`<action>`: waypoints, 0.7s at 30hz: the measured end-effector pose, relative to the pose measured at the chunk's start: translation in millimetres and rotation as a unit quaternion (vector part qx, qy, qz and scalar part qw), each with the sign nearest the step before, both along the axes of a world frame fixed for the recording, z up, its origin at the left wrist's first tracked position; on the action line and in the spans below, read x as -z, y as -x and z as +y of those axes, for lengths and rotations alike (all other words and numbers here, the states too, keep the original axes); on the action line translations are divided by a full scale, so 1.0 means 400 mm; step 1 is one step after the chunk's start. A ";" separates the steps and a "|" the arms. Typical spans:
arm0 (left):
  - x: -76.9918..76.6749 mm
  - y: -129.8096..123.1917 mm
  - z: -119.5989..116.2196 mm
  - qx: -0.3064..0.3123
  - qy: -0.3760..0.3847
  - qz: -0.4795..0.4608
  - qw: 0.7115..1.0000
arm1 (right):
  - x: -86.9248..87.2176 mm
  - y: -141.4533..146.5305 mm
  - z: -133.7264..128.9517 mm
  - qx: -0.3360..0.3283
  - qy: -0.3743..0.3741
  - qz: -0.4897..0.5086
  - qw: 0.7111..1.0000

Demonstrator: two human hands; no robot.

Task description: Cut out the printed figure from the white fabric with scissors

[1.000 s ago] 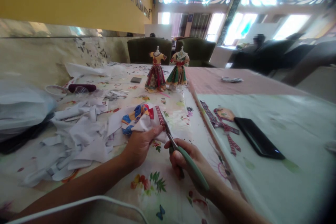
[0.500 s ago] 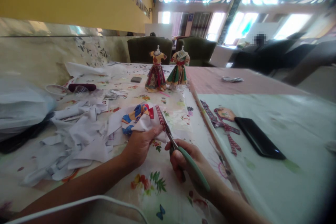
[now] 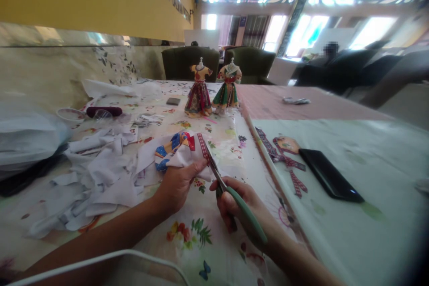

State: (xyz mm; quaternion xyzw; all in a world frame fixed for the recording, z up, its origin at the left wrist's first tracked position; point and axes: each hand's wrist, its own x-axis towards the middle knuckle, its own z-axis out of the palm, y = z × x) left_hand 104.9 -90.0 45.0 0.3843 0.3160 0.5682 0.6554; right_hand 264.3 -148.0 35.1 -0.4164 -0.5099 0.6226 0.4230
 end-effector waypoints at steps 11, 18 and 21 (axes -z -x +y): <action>0.001 0.005 -0.002 0.017 -0.049 0.067 0.996 | -0.010 -0.004 -0.001 -0.001 -0.019 0.004 1.000; -0.006 0.001 -0.005 0.017 -0.042 0.069 0.997 | -0.007 -0.003 -0.001 0.002 -0.021 0.008 1.000; -0.004 0.001 -0.006 0.013 -0.041 0.072 0.997 | -0.002 -0.002 -0.002 0.005 -0.024 0.013 1.000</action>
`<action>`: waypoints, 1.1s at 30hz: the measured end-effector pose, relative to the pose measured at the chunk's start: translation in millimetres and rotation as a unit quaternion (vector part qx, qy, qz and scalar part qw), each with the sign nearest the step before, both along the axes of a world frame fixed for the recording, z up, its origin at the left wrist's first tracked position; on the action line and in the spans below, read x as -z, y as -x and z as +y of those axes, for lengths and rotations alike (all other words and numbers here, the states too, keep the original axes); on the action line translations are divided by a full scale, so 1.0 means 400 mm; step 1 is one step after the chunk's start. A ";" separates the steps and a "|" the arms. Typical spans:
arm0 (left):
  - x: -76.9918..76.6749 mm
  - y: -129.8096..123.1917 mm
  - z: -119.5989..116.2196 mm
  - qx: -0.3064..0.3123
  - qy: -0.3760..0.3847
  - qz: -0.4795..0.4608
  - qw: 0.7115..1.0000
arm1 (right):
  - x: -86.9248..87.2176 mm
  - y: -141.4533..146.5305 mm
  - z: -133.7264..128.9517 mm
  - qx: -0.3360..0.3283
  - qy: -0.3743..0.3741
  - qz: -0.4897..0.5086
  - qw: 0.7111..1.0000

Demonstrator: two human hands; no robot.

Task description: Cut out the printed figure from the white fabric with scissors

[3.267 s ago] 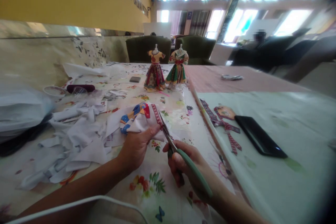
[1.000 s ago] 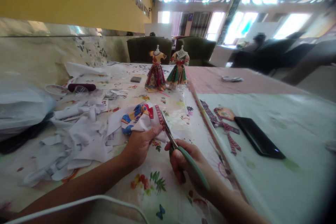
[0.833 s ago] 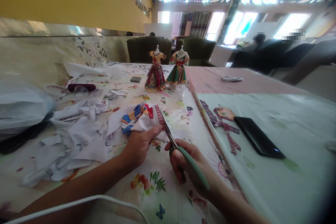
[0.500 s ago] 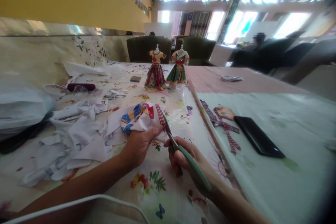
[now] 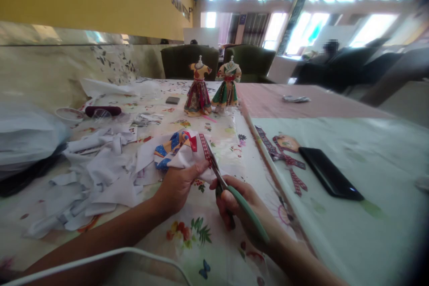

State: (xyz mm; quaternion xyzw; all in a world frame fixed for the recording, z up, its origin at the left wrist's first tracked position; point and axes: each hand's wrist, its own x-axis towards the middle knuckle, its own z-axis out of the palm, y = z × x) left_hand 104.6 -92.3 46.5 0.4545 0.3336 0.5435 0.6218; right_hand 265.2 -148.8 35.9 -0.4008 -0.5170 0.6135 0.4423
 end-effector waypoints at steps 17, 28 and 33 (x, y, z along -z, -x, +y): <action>0.006 -0.003 0.000 -0.010 0.022 -0.028 0.999 | 0.004 0.005 -0.007 0.007 0.016 -0.005 1.000; 0.006 -0.001 -0.001 0.014 0.006 -0.009 1.000 | -0.023 -0.003 -0.004 -0.003 -0.013 -0.015 1.000; 0.018 0.001 0.002 0.021 0.001 -0.013 1.000 | -0.012 -0.001 -0.005 0.003 -0.005 -0.013 1.000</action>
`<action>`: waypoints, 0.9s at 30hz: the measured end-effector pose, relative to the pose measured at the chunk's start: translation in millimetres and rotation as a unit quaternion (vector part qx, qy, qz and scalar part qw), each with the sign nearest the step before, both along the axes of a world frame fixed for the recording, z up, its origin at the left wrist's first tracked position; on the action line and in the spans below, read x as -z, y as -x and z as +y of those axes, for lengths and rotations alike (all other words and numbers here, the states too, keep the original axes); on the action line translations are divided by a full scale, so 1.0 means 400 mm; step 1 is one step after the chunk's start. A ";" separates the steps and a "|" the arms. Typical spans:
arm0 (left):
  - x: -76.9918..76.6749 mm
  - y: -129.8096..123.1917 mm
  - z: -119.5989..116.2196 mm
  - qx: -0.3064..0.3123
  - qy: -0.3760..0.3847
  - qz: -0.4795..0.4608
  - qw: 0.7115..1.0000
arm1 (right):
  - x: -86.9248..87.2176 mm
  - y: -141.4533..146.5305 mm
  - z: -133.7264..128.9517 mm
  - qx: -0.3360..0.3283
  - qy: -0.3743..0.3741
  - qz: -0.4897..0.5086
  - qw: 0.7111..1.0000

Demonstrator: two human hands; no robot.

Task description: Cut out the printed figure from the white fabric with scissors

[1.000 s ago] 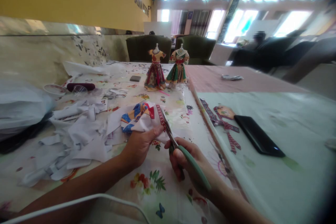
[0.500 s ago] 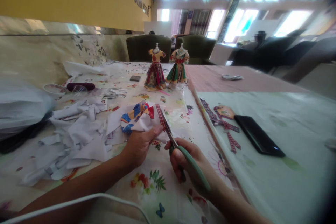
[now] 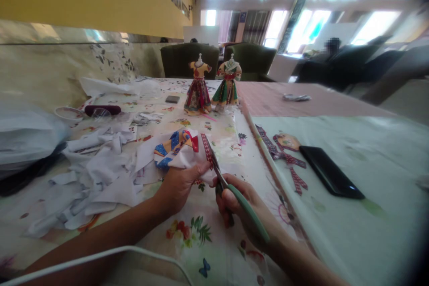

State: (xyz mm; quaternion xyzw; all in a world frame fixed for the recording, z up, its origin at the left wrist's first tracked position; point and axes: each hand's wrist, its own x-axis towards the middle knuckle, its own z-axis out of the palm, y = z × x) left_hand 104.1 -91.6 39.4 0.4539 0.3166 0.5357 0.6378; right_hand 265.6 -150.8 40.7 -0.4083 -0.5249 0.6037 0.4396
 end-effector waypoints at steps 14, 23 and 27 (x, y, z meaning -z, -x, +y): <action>-0.005 0.001 -0.003 0.000 -0.003 0.011 1.000 | 0.011 0.008 -0.004 0.012 0.014 0.017 1.000; -0.019 -0.004 -0.005 -0.005 0.001 0.012 1.000 | 0.008 0.008 -0.001 0.012 0.024 0.013 1.000; -0.026 -0.005 -0.006 -0.003 0.004 0.016 1.000 | 0.000 0.007 0.003 0.011 0.021 0.010 1.000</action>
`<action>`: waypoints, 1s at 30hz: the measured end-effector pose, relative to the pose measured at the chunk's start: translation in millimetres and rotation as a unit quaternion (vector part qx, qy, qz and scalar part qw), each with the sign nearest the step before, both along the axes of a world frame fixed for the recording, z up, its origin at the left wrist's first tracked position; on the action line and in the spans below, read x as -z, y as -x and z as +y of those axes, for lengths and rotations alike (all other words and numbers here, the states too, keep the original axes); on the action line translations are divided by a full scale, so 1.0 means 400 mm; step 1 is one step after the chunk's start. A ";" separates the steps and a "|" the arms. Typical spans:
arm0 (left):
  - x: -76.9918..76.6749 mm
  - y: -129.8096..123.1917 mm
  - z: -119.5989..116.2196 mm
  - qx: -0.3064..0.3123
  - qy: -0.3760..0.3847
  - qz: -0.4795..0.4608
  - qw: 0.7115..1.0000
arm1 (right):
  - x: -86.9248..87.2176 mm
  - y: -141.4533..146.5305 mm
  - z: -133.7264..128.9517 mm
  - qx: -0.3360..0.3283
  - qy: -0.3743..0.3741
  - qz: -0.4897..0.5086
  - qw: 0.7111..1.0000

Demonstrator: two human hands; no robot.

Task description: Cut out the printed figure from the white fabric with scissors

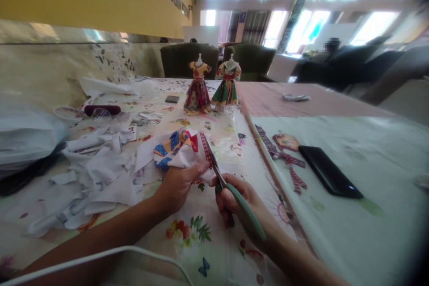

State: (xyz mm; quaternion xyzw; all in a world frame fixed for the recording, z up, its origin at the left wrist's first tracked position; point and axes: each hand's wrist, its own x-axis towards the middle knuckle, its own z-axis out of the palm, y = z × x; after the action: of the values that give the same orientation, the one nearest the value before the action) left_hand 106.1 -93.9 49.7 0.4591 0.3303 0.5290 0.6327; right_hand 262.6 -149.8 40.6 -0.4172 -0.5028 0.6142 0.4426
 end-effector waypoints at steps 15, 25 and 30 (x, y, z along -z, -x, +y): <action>0.009 0.002 -0.001 0.019 -0.015 0.011 1.000 | 0.006 -0.004 0.000 0.001 -0.001 -0.015 1.000; 0.013 0.006 0.000 0.018 -0.017 0.013 1.000 | -0.001 -0.002 -0.009 0.002 -0.003 -0.007 1.000; 0.019 0.005 -0.001 0.020 0.003 -0.005 1.000 | 0.000 0.000 -0.007 0.002 0.001 -0.009 1.000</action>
State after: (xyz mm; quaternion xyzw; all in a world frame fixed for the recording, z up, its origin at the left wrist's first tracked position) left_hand 104.0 -94.2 42.0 0.4614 0.3197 0.5173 0.6460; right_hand 262.8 -152.7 40.5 -0.4237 -0.5056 0.6101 0.4388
